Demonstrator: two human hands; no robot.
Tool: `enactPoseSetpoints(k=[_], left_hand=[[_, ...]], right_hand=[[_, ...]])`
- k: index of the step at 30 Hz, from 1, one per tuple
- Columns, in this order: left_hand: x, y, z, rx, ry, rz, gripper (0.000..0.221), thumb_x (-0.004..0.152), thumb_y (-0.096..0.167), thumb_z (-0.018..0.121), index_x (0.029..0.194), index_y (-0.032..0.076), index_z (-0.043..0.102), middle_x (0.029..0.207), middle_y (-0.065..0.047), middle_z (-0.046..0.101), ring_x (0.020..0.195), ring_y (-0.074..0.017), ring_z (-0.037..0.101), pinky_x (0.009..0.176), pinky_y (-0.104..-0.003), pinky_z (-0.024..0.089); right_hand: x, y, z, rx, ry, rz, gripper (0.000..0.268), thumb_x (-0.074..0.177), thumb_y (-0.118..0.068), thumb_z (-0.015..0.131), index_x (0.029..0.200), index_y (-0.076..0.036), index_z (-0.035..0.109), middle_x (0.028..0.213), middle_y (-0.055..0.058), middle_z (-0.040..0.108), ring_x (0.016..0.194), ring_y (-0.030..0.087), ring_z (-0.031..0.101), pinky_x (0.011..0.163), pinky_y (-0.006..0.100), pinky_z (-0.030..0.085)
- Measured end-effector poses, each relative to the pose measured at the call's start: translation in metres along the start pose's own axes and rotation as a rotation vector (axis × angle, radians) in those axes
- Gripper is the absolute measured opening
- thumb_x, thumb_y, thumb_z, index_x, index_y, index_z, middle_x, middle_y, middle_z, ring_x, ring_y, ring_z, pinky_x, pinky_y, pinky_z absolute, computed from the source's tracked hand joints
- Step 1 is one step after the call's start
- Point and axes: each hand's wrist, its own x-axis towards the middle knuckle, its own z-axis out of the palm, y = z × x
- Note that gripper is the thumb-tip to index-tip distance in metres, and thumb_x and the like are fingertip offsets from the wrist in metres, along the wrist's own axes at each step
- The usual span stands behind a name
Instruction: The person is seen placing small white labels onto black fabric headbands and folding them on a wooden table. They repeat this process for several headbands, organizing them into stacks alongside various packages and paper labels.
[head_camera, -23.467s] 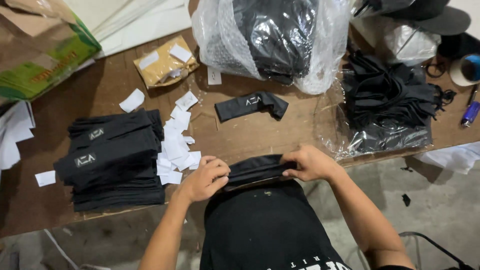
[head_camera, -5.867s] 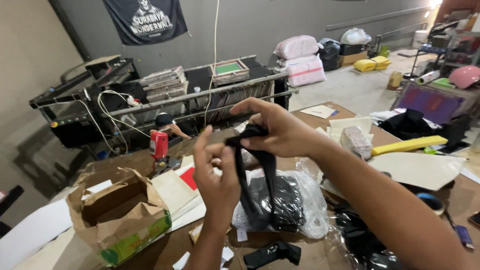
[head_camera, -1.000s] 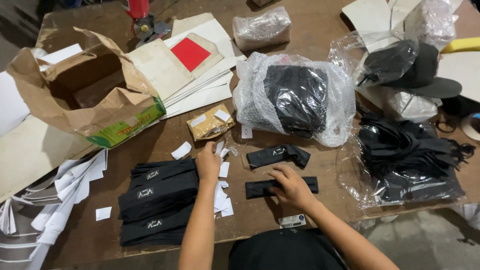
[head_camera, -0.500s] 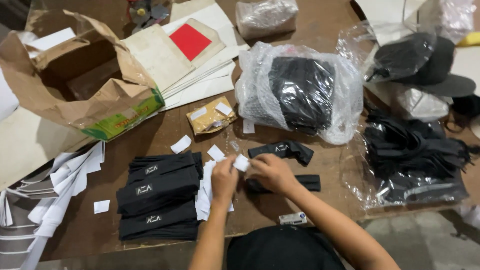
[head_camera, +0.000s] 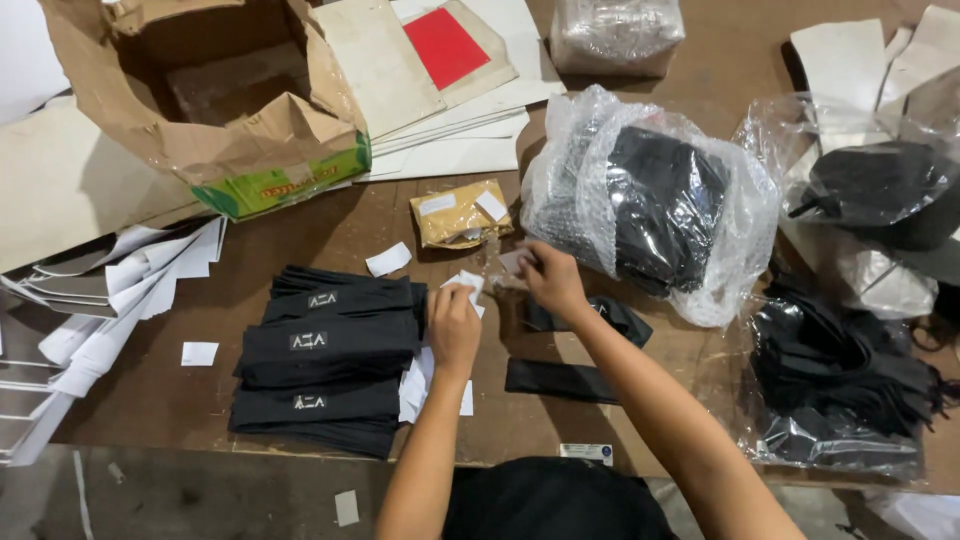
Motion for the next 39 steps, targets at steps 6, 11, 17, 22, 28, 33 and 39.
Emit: enactPoseSetpoints(k=[6,11,17,22,28,33,39], left_hand=[[0.009,-0.007,0.007,0.060,0.006,-0.062,0.023,0.086,-0.008,0.061,0.102,0.003,0.074,0.105,-0.011,0.067,0.102,-0.0350,0.060,0.090,-0.044,0.049],[-0.006,0.009,-0.007,-0.032,-0.051,-0.148,0.022,0.085,-0.005,0.065,0.103,0.004,0.074,0.111,-0.009,0.068,0.106,-0.0329,0.060,0.092,-0.043,0.049],[-0.016,0.019,-0.024,-0.080,0.002,-0.155,0.019,0.086,-0.002,0.069,0.102,0.006,0.074,0.108,-0.009,0.070,0.105,-0.0317,0.064,0.093,-0.041,0.052],[-0.019,0.021,-0.031,-0.103,-0.008,-0.165,0.018,0.085,-0.001,0.071,0.102,0.006,0.074,0.109,-0.010,0.070,0.106,-0.0316,0.064,0.094,-0.041,0.051],[-0.032,0.024,-0.034,-0.137,-0.082,-0.233,0.019,0.085,0.000,0.071,0.103,0.006,0.073,0.111,-0.010,0.070,0.109,-0.0311,0.064,0.096,-0.041,0.051],[-0.037,0.028,-0.037,-0.159,-0.100,-0.271,0.019,0.084,0.001,0.070,0.102,0.006,0.074,0.111,-0.009,0.070,0.107,-0.0302,0.065,0.095,-0.040,0.051],[-0.037,0.033,-0.045,-0.171,-0.086,-0.257,0.019,0.084,0.001,0.071,0.103,0.005,0.073,0.110,-0.010,0.070,0.108,-0.0296,0.065,0.095,-0.040,0.051]], right_hand=[[-0.010,-0.027,0.020,-0.131,0.186,-0.267,0.045,0.092,-0.016,0.073,0.132,0.000,0.058,0.118,0.026,0.062,0.107,0.041,0.060,0.092,0.047,0.051],[-0.026,-0.022,0.041,-0.623,0.118,-0.144,0.037,0.068,-0.033,0.087,0.096,-0.011,0.077,0.098,0.016,0.062,0.093,0.037,0.058,0.070,0.048,0.047],[-0.031,-0.012,0.050,-0.604,0.154,-0.179,0.013,0.073,-0.030,0.085,0.080,-0.019,0.081,0.095,0.001,0.068,0.094,0.028,0.059,0.070,0.045,0.045],[-0.028,-0.011,0.051,-0.635,0.124,-0.128,0.012,0.076,-0.030,0.084,0.084,-0.021,0.082,0.098,0.002,0.070,0.096,0.028,0.060,0.072,0.046,0.047],[-0.012,-0.019,0.049,-0.640,-0.050,0.128,0.018,0.076,-0.033,0.085,0.086,-0.018,0.082,0.098,0.013,0.068,0.100,0.034,0.061,0.078,0.047,0.049],[-0.011,-0.016,0.054,-0.695,-0.122,0.116,0.017,0.073,-0.020,0.080,0.089,-0.015,0.079,0.103,0.013,0.068,0.105,0.036,0.060,0.081,0.050,0.047],[-0.014,-0.009,0.056,-0.733,-0.126,0.020,0.015,0.079,-0.017,0.075,0.094,-0.014,0.075,0.102,0.012,0.069,0.103,0.037,0.060,0.079,0.051,0.046]])
